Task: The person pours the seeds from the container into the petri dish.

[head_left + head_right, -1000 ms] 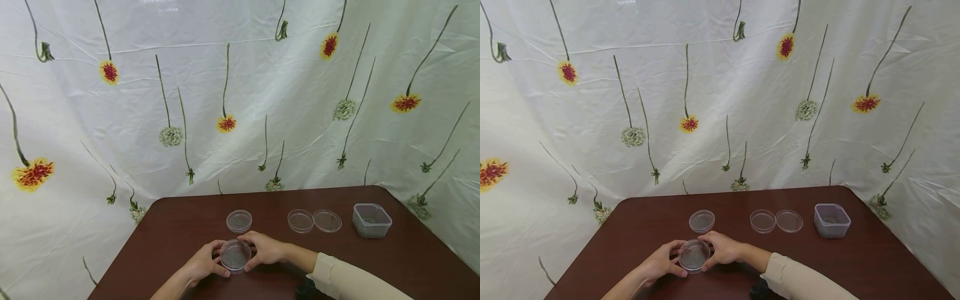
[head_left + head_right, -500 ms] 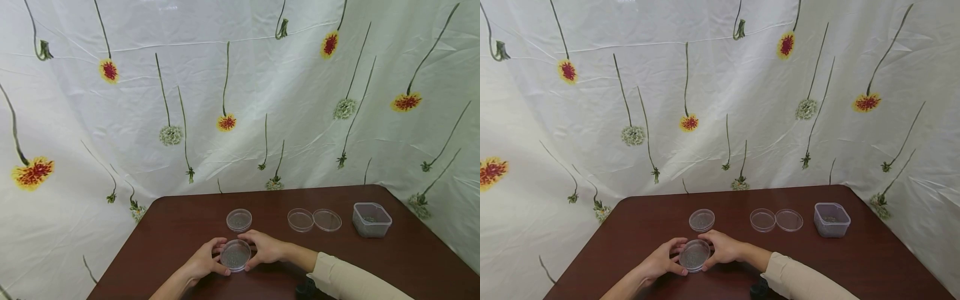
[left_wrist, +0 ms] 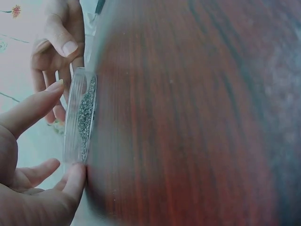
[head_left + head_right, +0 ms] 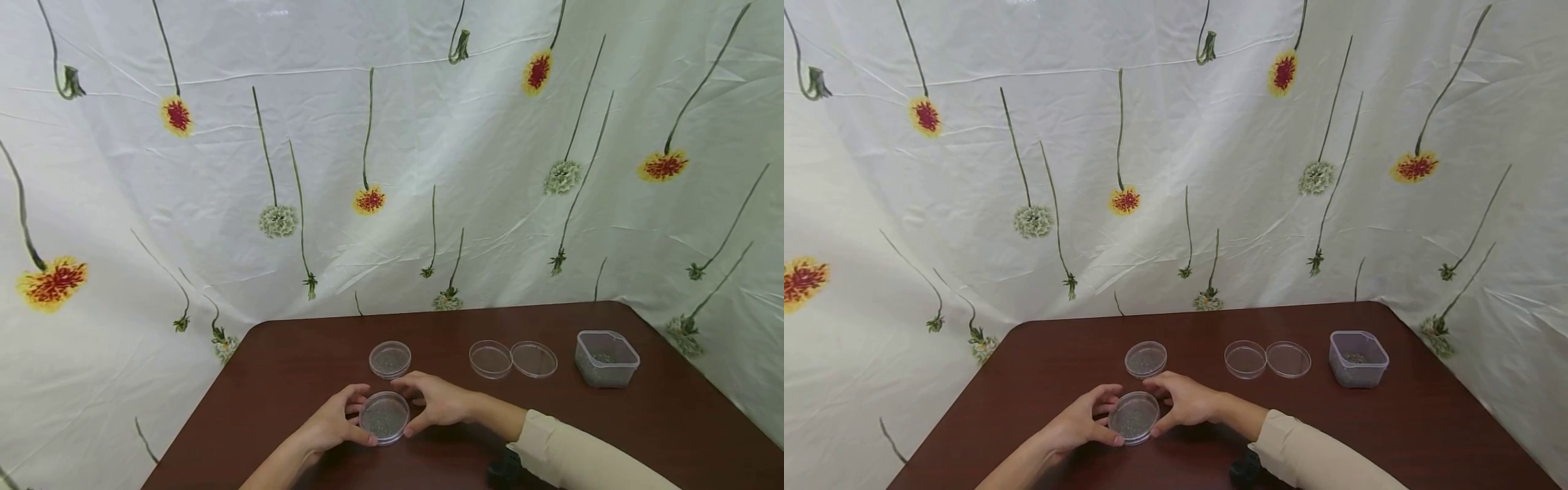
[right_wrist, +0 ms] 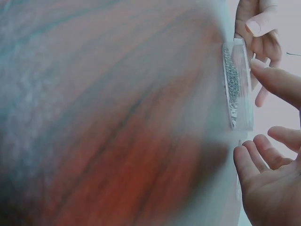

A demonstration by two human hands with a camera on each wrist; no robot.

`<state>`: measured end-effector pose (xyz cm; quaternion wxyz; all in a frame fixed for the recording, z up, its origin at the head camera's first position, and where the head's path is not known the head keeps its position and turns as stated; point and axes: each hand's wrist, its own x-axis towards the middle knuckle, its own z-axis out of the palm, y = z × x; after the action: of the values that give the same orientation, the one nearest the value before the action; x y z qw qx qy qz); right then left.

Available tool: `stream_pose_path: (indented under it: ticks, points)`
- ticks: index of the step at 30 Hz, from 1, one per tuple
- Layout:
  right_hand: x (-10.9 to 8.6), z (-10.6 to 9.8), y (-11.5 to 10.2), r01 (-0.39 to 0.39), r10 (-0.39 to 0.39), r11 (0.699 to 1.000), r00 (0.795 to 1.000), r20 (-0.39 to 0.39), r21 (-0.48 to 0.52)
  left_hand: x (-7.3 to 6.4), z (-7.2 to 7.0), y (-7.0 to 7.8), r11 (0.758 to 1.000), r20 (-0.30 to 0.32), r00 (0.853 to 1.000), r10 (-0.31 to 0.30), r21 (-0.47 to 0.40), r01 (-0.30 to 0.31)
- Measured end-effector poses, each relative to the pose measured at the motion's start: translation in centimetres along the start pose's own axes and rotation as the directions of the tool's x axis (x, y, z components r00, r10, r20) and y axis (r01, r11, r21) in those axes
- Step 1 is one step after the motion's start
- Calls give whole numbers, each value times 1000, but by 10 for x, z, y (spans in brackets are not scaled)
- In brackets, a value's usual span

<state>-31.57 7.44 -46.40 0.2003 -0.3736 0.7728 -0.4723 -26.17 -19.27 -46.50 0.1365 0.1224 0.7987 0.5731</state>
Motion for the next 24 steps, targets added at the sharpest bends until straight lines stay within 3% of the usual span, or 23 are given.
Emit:
stream_pose_path:
  ticks: [5, 12, 19, 24]
  points:
    - [-5, -8, -1, 46, -46, 999, 999, 2, -19, -1, -1, 4, 1000, -4, 1000, 5, 18, -5]
    - [-18, -34, -10, 118, -121, 991, 992, -41, -63, -1, -2, 22, 994, -73, 996, 51, 98, -44]
    - [-35, -60, -15, 116, -119, 992, 990, -79, -46, 16, -1, 41, 990, -131, 989, 67, 136, -49]
    - [-53, -81, -17, 93, -101, 993, 988, -115, -74, 34, 7, 53, 987, -124, 988, 95, 139, -77]
